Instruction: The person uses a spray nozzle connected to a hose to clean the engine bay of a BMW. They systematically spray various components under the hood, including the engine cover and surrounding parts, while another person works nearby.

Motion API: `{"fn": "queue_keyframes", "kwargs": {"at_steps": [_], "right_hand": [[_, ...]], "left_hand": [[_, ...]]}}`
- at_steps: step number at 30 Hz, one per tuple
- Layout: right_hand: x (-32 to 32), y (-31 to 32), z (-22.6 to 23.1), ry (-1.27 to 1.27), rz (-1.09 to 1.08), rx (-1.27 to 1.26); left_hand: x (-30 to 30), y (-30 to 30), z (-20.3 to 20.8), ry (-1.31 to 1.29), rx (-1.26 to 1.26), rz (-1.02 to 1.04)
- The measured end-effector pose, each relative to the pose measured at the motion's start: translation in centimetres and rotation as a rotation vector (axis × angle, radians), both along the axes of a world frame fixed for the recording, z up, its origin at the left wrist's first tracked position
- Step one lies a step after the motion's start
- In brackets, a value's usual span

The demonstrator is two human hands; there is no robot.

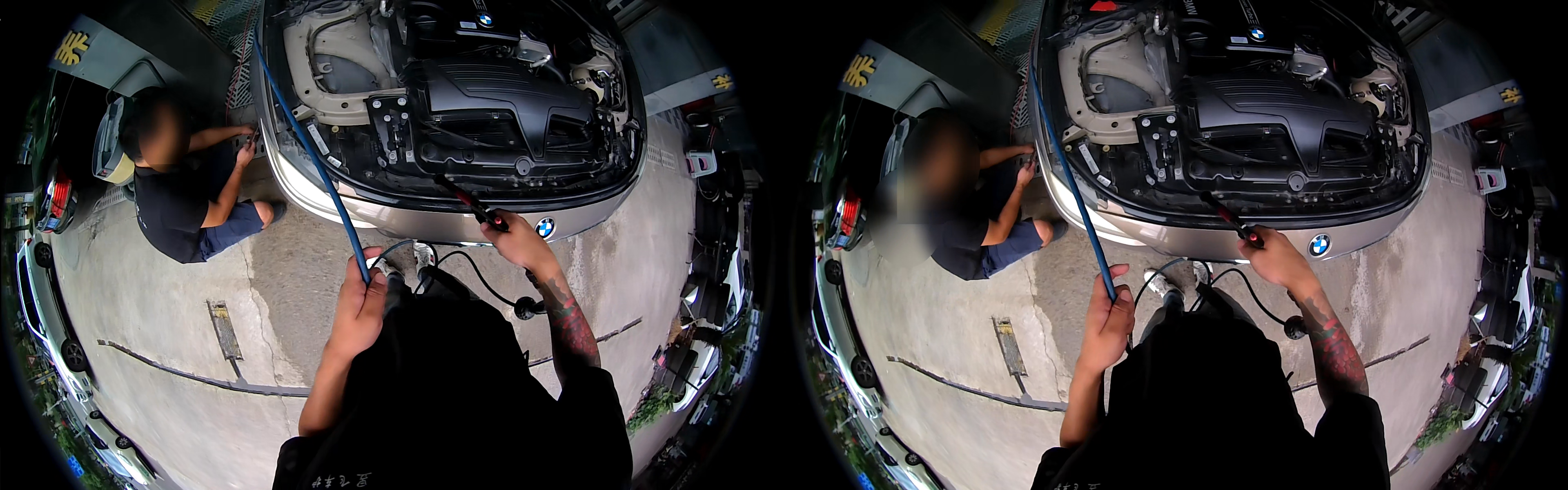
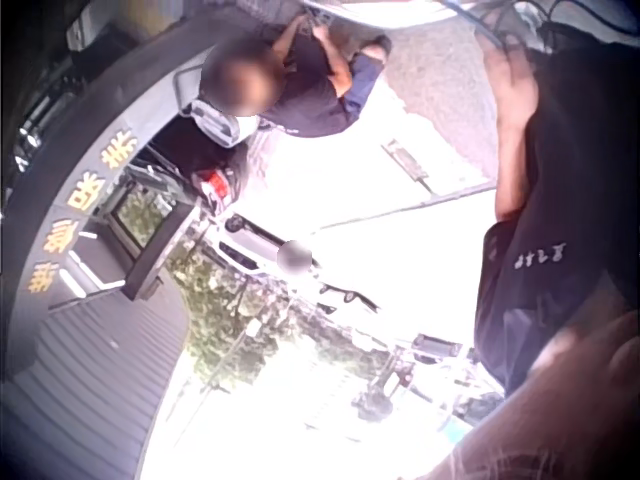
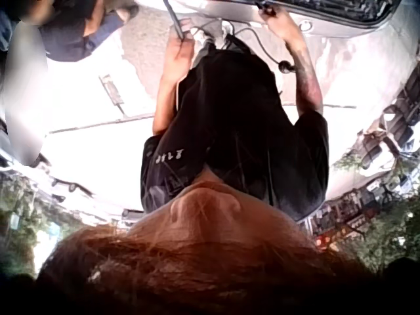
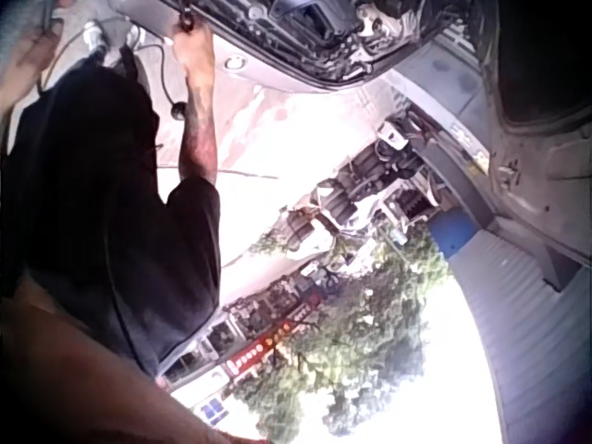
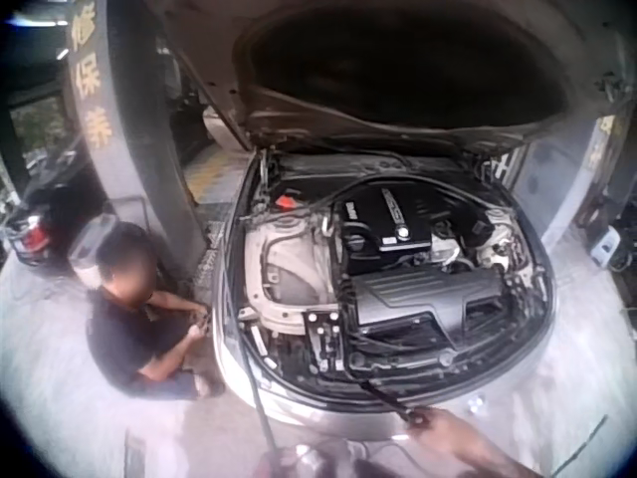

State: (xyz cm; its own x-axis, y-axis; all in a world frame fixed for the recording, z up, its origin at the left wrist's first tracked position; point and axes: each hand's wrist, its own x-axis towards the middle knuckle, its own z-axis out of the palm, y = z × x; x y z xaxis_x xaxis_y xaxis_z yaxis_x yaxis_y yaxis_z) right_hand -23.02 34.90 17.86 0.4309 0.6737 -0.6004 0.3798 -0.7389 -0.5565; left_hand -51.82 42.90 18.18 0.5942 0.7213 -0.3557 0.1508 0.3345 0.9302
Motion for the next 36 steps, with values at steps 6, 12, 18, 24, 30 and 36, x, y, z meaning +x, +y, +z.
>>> {"fn": "queue_keyframes", "kwargs": {"at_steps": [6, 12, 18, 24, 30, 36], "right_hand": [[2.1, -4.0, -1.6, -0.023, -0.102, -0.027], [4.0, -7.1, 0.2, -0.051, -0.305, -0.051], [8.9, -11.1, -0.4, -0.033, -0.378, -0.005], [14.4, -13.7, -0.2, -0.041, -0.400, -0.102], [21.7, -18.0, -1.7, -0.058, -0.411, -0.075], [28.4, -21.3, -2.0, -0.061, -0.456, -0.082]], "left_hand": [[0.9, 0.2, 0.4, -0.040, -0.062, -0.021], [1.5, 0.2, -0.2, -0.060, -0.085, -0.027], [3.6, -0.7, -0.3, -0.096, -0.159, 0.064], [7.4, -2.1, -0.2, -0.082, -0.161, 0.212], [12.0, -3.8, -0.8, -0.062, -0.119, 0.342], [15.6, -4.7, -0.3, -0.035, -0.057, 0.437]]}}
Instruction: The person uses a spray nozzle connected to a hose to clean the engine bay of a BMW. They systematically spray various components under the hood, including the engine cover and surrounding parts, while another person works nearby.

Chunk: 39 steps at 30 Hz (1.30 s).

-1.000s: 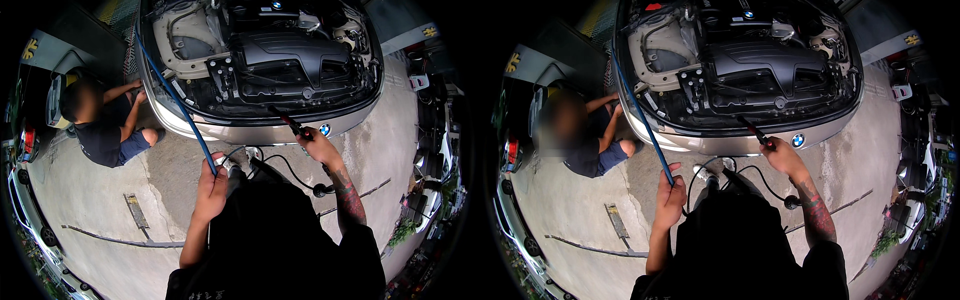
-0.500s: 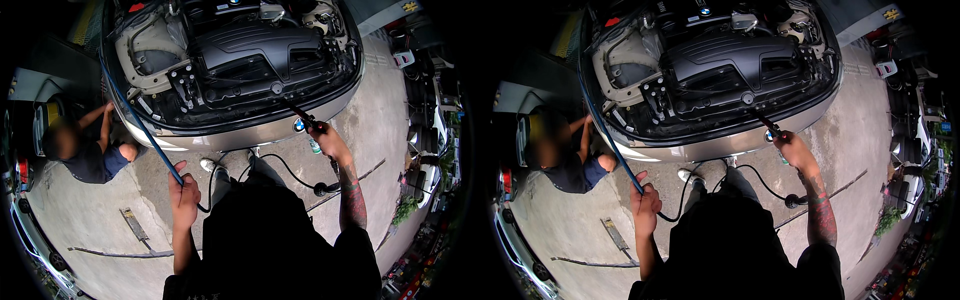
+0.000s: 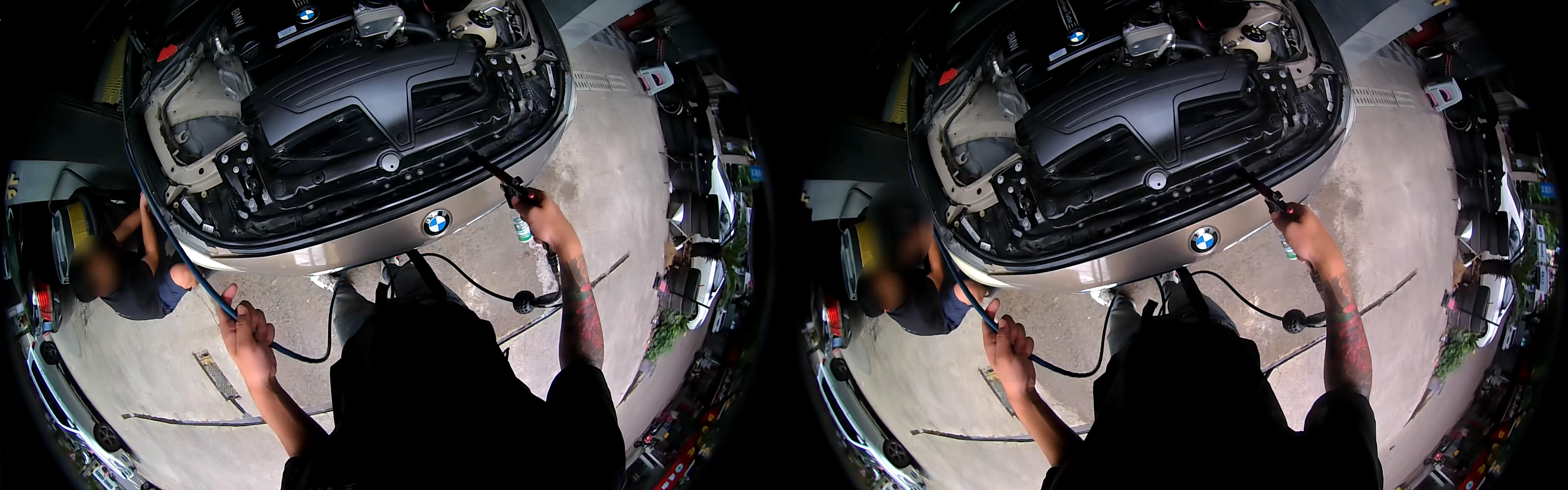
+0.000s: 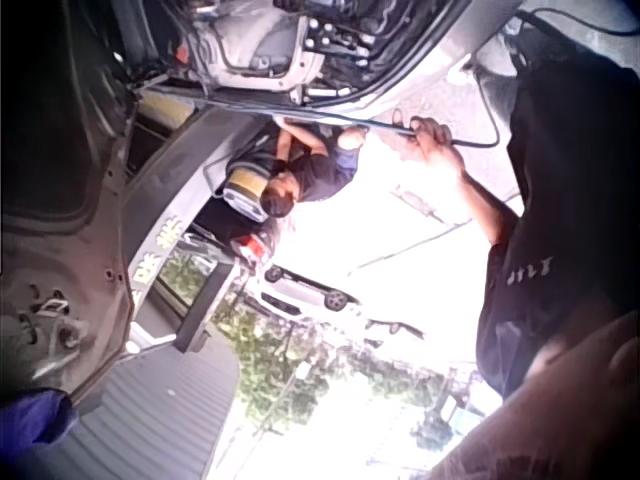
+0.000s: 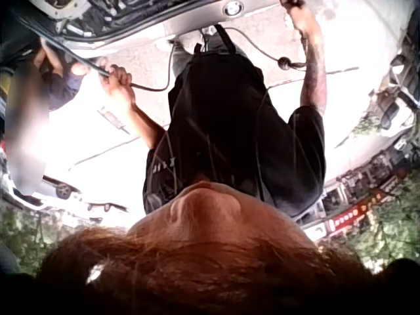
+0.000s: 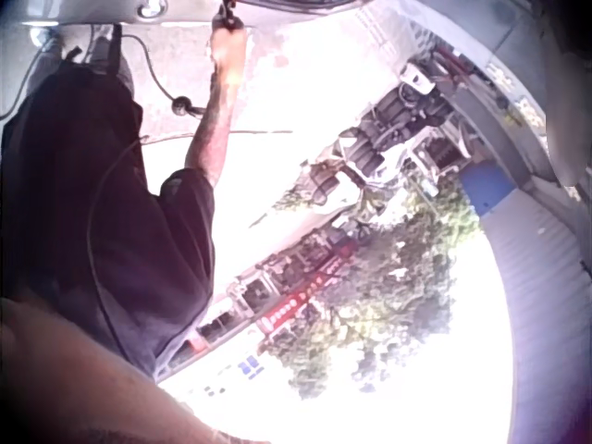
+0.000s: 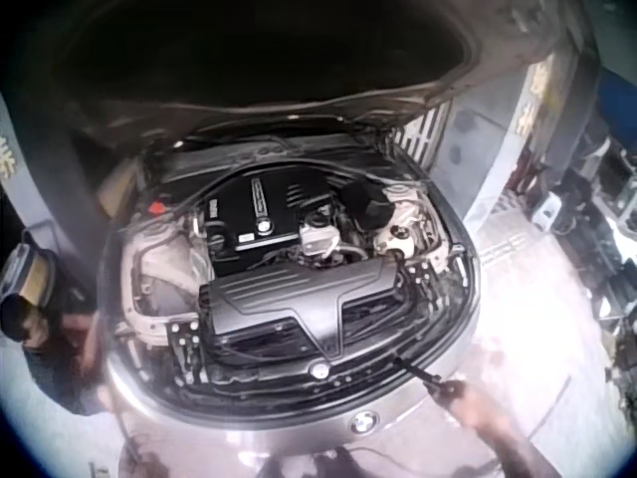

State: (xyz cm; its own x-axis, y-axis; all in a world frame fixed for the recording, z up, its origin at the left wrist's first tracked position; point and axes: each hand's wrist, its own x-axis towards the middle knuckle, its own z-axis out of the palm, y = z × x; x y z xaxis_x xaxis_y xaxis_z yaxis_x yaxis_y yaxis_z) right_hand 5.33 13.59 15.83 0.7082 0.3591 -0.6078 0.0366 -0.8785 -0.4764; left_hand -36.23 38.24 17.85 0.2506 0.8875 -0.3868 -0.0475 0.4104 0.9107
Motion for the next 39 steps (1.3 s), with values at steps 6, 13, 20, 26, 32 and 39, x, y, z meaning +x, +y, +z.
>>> {"fn": "queue_keyframes", "kwargs": {"at_steps": [6, 13, 20, 26, 32, 39], "right_hand": [[6.6, -2.6, -1.1, -0.017, -0.154, 0.066], [14.1, -4.5, -1.6, -0.010, -0.300, 0.117], [20.3, -4.2, -1.9, -0.031, -0.383, 0.184], [21.0, -3.6, -1.2, 0.097, -0.402, 0.260], [22.0, -2.1, -0.3, 0.100, -0.395, 0.309], [22.6, -0.4, 0.0, 0.098, -0.332, 0.361]], "left_hand": [[1.5, 0.0, 0.4, 0.062, 0.031, 0.022], [2.8, 0.1, 0.6, 0.124, 0.053, 0.031], [3.9, 0.1, 1.0, 0.139, 0.034, 0.054], [4.5, 0.4, 0.7, 0.130, 0.048, 0.035], [5.0, 0.3, 1.4, 0.152, 0.041, 0.066], [4.4, 0.1, 1.3, 0.105, 0.047, 0.078]]}}
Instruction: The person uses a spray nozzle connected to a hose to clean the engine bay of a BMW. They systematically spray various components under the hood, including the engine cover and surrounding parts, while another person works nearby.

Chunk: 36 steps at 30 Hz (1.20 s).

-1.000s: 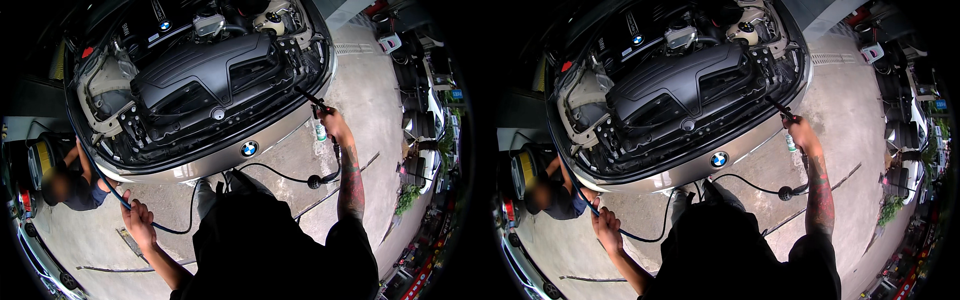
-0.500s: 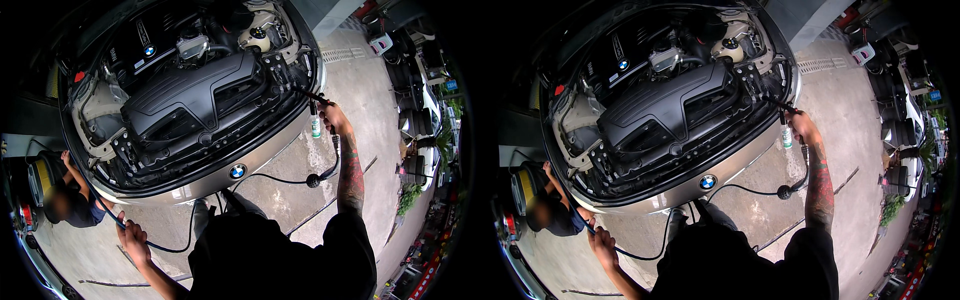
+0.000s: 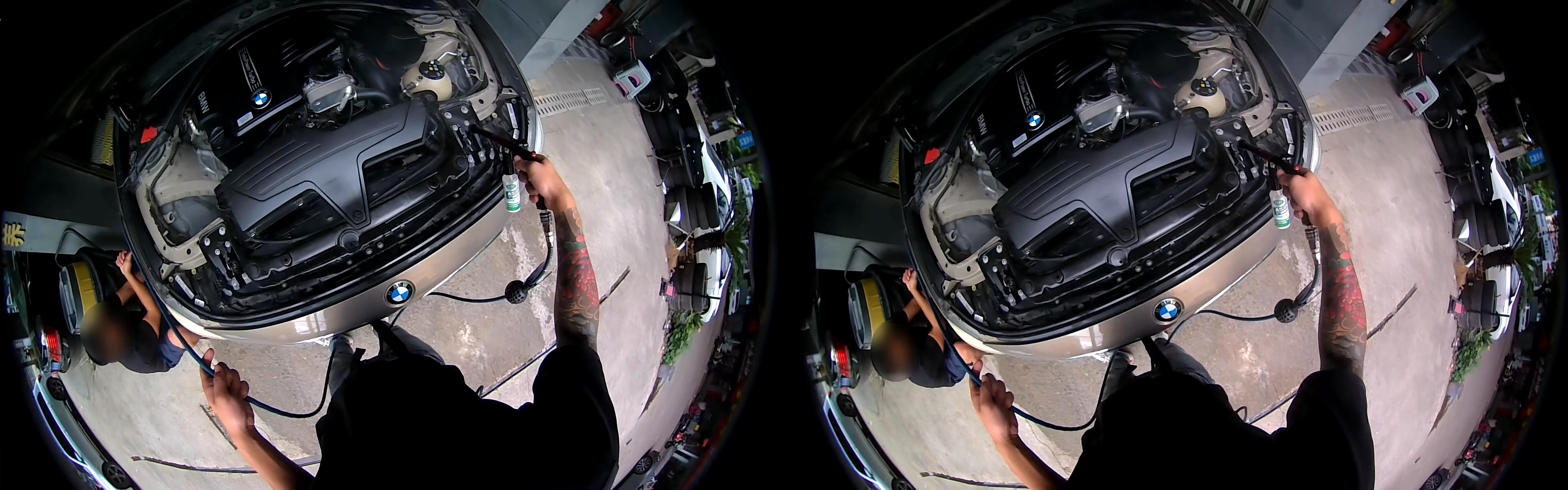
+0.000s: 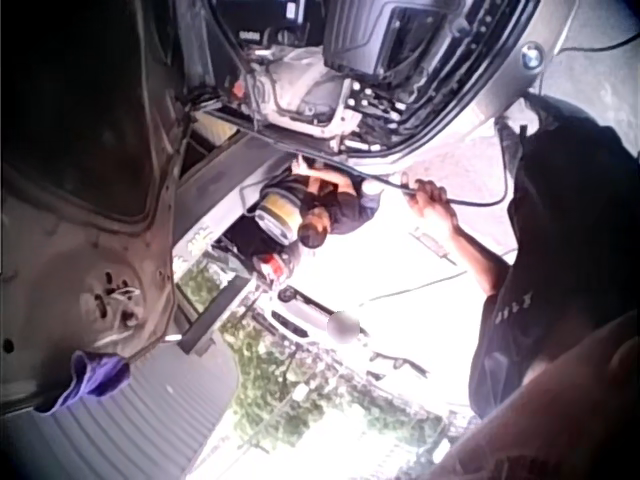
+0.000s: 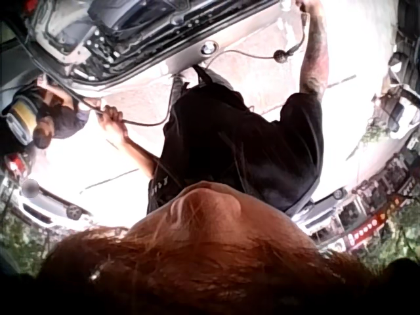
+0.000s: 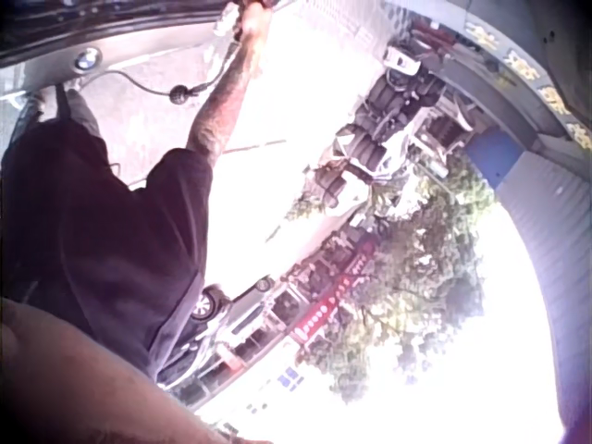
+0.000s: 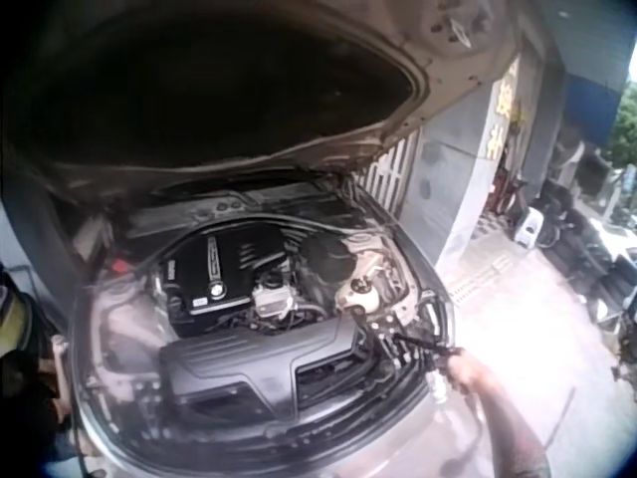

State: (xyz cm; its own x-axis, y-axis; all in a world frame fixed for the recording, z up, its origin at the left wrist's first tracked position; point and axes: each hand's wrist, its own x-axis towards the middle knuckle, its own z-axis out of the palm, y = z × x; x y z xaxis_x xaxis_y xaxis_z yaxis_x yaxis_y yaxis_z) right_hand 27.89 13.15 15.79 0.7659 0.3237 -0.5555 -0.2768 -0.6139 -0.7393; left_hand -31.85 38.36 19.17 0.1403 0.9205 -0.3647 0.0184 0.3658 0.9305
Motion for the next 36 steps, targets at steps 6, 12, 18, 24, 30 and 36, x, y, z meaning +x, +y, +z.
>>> {"fn": "queue_keyframes", "kwargs": {"at_steps": [6, 12, 18, 24, 30, 36], "right_hand": [[-2.3, 1.4, 0.4, 0.021, 0.082, -0.009], [-5.0, 2.1, 0.8, 0.004, 0.141, -0.034], [-8.4, 2.4, -0.5, -0.083, 0.194, -0.074], [-15.6, 4.0, -0.1, 0.104, 0.328, -0.089], [-21.6, 7.2, -0.5, -0.013, 0.474, -0.074], [-24.2, 10.2, -0.6, -0.142, 0.608, -0.071]], "left_hand": [[-0.5, -0.2, 0.1, 0.009, 0.001, 0.015], [-0.5, -0.5, 0.4, -0.004, -0.011, 0.035], [-0.7, -0.4, 0.2, -0.037, -0.027, 0.017], [-1.5, -0.6, 0.0, -0.062, -0.045, 0.007], [-1.9, -0.5, 0.3, -0.073, -0.060, -0.001], [-3.3, -0.6, -0.1, -0.108, -0.077, -0.012]]}}
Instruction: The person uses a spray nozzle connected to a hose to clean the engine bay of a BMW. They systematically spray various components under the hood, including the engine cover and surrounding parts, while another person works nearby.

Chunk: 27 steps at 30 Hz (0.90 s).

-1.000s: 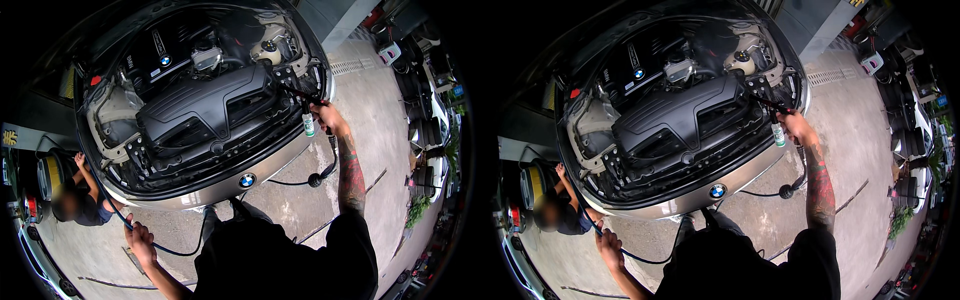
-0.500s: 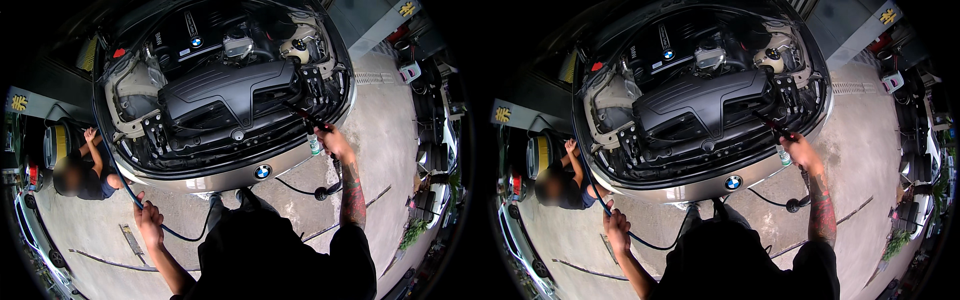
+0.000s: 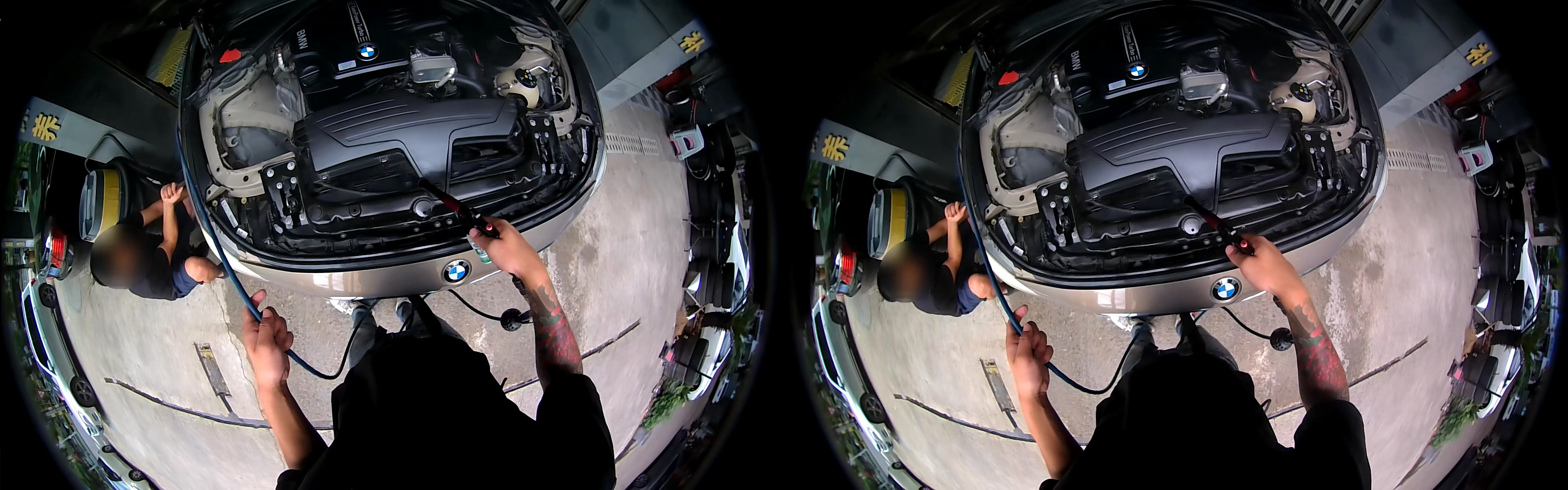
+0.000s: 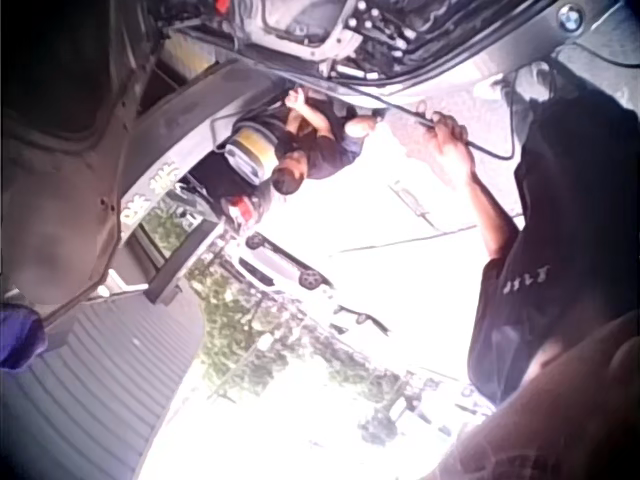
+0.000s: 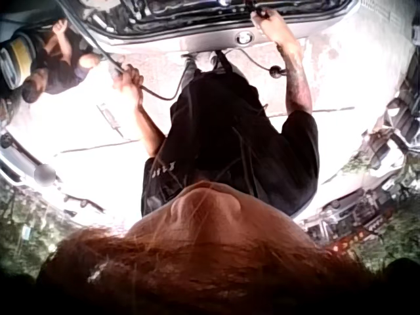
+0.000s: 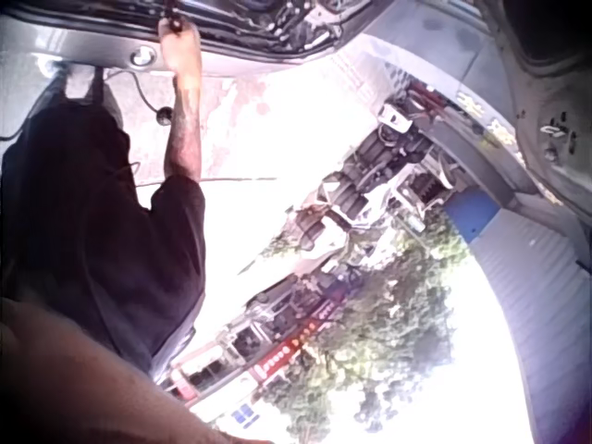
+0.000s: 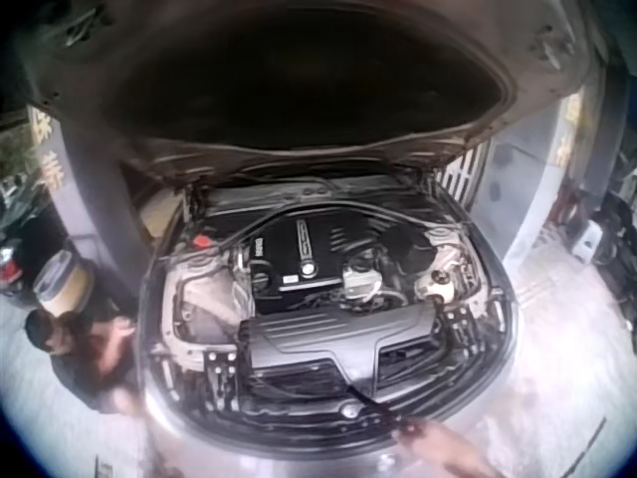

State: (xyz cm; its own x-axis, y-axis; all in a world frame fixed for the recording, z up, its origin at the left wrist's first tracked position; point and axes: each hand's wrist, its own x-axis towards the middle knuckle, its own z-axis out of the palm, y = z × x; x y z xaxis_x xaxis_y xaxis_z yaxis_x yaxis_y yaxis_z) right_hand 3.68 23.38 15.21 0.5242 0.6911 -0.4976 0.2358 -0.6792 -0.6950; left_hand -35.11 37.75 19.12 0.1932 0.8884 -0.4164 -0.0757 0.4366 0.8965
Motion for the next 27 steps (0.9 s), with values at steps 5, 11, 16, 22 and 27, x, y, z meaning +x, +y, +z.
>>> {"fn": "queue_keyframes", "kwargs": {"at_steps": [5, 11, 16, 22, 27], "right_hand": [[-1.5, 3.0, 1.1, -0.060, 0.039, -0.017], [-2.5, 9.1, 4.3, -0.100, 0.174, -0.098], [-2.7, 14.3, 4.3, 0.042, 0.241, -0.209], [-5.9, 19.1, 4.1, 0.168, 0.295, -0.290], [-8.0, 22.0, 4.2, 0.118, 0.352, -0.284]], "left_hand": [[-1.4, 0.1, 0.0, -0.018, -0.009, -0.033], [-3.0, 0.5, -0.4, -0.075, -0.041, -0.104], [-4.2, 0.9, -0.8, -0.132, -0.025, -0.174], [-6.7, 2.2, -1.6, -0.185, -0.050, -0.186], [-7.9, 2.9, -1.4, -0.156, -0.044, -0.241]]}}
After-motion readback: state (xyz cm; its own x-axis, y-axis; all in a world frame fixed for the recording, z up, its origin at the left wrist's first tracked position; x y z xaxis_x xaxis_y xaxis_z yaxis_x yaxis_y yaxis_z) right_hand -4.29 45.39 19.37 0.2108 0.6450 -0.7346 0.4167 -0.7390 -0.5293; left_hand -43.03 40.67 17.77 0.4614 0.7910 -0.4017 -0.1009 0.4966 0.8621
